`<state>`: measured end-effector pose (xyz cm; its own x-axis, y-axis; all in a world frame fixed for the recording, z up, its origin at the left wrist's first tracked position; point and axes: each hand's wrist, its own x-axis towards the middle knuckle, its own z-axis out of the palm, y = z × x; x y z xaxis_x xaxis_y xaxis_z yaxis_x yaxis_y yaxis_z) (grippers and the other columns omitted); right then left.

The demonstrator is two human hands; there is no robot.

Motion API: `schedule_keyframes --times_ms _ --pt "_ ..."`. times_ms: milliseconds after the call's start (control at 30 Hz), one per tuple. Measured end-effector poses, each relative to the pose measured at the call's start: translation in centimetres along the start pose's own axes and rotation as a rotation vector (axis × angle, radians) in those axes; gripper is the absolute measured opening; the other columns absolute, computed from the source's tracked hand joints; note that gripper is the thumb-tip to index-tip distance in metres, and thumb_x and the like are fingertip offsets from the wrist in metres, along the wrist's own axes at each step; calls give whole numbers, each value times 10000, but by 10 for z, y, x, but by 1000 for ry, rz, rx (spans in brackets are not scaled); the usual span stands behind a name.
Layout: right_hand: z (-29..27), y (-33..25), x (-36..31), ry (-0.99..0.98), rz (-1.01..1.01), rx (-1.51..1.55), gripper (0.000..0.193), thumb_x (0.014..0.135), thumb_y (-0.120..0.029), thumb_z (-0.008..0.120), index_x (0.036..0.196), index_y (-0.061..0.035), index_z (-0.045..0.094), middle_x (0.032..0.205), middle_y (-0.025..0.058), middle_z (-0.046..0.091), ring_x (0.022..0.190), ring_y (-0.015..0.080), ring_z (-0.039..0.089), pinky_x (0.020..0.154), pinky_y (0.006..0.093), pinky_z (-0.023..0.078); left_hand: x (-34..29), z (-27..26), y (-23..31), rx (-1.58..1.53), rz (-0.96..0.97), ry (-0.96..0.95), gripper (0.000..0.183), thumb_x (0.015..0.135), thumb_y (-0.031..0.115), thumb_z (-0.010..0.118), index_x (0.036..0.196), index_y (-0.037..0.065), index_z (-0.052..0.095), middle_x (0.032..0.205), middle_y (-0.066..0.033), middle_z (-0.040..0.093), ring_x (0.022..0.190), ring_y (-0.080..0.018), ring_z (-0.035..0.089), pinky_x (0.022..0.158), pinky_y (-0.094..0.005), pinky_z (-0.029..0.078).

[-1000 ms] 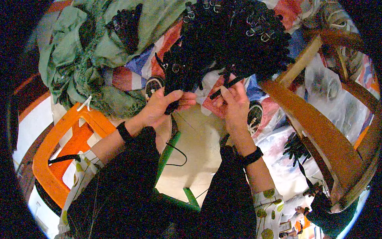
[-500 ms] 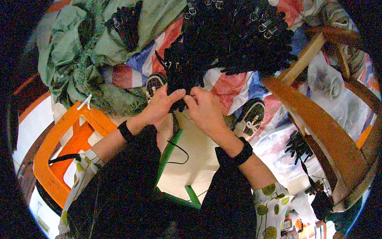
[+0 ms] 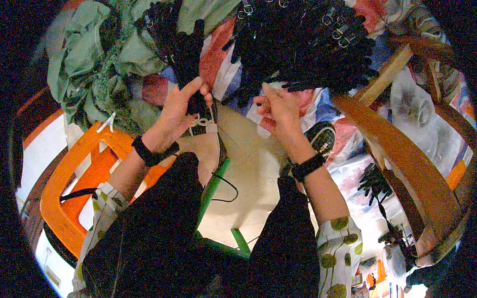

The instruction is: Sorting through and organizing black shoe strap components with buckles.

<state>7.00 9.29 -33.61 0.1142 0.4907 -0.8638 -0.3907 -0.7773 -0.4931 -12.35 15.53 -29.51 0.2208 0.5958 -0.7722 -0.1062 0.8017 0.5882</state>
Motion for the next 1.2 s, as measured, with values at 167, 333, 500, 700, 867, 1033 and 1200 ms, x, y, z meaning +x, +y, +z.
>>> schedule_keyframes --times_ms 167,333,500,700,867,1033,1200 --pt "9 5 18 79 -4 202 231 791 -267 552 745 -40 555 679 62 586 452 94 505 368 219 401 11 -4 -15 118 36 8 181 799 185 520 854 13 535 764 -56 585 669 -139 555 597 -255 460" --pt "3 17 2 55 -45 113 218 790 -276 553 752 -61 545 682 43 593 464 85 511 375 213 398 16 -9 -22 284 -7 1 184 767 157 531 889 22 561 812 -46 601 649 -100 513 591 -225 426" --pt "9 22 7 -53 -51 21 202 790 -254 561 774 -52 556 698 35 594 489 72 511 452 204 431 23 -2 -27 379 1 7 169 768 141 525 887 22 547 776 -34 585 635 -102 520 571 -237 429" --pt "21 20 21 -111 -70 8 251 793 -261 557 803 -11 580 749 64 620 511 84 532 466 200 442 23 11 -29 354 8 -52 152 775 124 517 884 19 537 756 -36 578 627 -110 539 542 -246 435" --pt "19 13 20 -96 -20 11 230 780 -238 577 771 -8 572 698 64 610 481 95 522 459 202 434 32 11 -39 412 -24 -112 217 793 146 505 986 49 488 834 -27 571 703 -111 539 597 -240 440" --pt "24 8 7 -120 -51 -21 150 781 -158 581 728 -26 535 680 55 579 472 72 486 468 207 444 18 18 -30 459 -30 -152 174 789 161 497 925 55 520 757 -18 572 609 -107 529 532 -242 426" --pt "38 6 -22 -123 -288 -141 190 779 -158 567 683 -2 518 600 67 576 442 104 513 410 229 391 -12 16 -19 532 60 -213 146 775 160 500 843 38 541 720 -14 569 596 -106 526 538 -248 427"
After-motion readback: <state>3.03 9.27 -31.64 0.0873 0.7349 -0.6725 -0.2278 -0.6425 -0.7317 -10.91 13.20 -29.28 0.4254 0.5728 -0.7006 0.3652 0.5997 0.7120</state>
